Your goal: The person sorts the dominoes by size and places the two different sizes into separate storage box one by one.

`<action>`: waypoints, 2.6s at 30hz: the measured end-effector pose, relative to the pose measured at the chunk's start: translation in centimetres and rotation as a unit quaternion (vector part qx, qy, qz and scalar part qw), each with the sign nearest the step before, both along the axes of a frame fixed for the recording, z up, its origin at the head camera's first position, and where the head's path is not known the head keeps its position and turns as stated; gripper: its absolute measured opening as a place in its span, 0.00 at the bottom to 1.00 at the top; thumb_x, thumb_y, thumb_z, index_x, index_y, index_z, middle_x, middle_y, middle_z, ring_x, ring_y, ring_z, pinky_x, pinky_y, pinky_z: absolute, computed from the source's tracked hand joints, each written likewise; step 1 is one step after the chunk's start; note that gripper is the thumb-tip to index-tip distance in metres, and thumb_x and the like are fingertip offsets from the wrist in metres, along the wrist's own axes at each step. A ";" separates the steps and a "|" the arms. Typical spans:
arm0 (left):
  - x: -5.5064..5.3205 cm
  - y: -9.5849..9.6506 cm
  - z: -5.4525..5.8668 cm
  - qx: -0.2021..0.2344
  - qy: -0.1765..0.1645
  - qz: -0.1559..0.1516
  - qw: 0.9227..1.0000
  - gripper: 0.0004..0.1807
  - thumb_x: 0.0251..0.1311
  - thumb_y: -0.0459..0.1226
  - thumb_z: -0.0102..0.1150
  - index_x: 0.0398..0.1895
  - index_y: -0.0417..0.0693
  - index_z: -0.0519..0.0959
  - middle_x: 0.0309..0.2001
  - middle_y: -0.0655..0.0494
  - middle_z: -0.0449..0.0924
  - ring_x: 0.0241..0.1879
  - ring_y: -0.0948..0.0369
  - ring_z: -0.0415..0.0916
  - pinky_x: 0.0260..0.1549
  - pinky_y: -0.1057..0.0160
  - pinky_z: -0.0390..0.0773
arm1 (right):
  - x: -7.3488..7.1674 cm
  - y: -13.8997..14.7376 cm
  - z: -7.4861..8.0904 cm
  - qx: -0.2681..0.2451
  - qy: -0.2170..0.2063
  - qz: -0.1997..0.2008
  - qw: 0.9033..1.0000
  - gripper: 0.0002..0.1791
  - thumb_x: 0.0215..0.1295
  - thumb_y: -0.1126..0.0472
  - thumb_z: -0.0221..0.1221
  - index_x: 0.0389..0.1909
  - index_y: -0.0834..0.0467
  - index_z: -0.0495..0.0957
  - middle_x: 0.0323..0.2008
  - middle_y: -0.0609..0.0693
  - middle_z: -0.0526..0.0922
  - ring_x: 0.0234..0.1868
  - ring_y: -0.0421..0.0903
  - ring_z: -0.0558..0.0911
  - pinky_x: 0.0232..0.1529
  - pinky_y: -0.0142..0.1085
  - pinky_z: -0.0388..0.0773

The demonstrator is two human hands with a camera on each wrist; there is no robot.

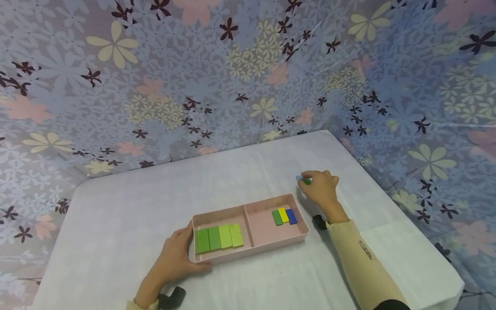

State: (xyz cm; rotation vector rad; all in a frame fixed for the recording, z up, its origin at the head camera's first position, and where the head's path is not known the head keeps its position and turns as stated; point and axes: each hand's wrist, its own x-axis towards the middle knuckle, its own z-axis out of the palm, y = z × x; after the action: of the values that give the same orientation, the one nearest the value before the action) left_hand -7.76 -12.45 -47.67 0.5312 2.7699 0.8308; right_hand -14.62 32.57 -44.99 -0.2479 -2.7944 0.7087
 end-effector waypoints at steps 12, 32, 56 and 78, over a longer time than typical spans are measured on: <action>0.0 -0.1 0.1 -0.003 0.001 0.002 1.000 0.77 0.29 0.74 0.73 0.81 0.48 0.49 0.68 0.45 0.71 0.69 0.44 0.64 0.66 0.35 0.65 | -1.0 0.3 -0.5 0.035 -0.016 -0.042 0.998 0.25 0.63 0.49 0.63 0.53 0.64 0.84 0.47 0.62 0.87 0.44 0.62 0.73 0.48 0.58 0.57; 0.0 -0.1 -0.3 0.003 -0.001 0.004 1.000 0.77 0.29 0.74 0.73 0.82 0.52 0.48 0.68 0.45 0.71 0.68 0.44 0.64 0.66 0.35 0.65 | -1.5 0.2 -0.5 0.107 -0.049 -0.067 0.991 0.24 0.58 0.46 0.64 0.37 0.66 0.85 0.36 0.66 0.85 0.40 0.63 0.72 0.45 0.59 0.60; 0.1 0.2 -0.1 0.000 0.019 -0.003 1.000 0.77 0.29 0.75 0.73 0.81 0.46 0.50 0.67 0.45 0.72 0.68 0.45 0.66 0.65 0.36 0.66 | -0.6 0.4 0.0 0.088 -0.035 -0.052 0.994 0.19 0.54 0.50 0.66 0.33 0.65 0.88 0.34 0.62 0.87 0.40 0.61 0.71 0.45 0.59 0.56; 0.4 0.4 -0.2 0.007 0.028 -0.007 1.000 0.77 0.29 0.72 0.75 0.80 0.42 0.52 0.65 0.41 0.73 0.66 0.43 0.66 0.64 0.34 0.66 | 3.5 -1.8 4.0 0.078 0.113 0.030 0.990 0.08 0.53 0.52 0.69 0.32 0.50 0.91 0.40 0.53 0.89 0.34 0.52 0.67 0.39 0.52 0.47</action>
State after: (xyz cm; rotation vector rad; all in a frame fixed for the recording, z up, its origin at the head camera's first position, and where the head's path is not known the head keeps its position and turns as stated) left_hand -7.38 -12.10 -47.89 0.5843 2.8101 0.8463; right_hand -11.15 30.79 -41.00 -0.0497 -2.6309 0.4924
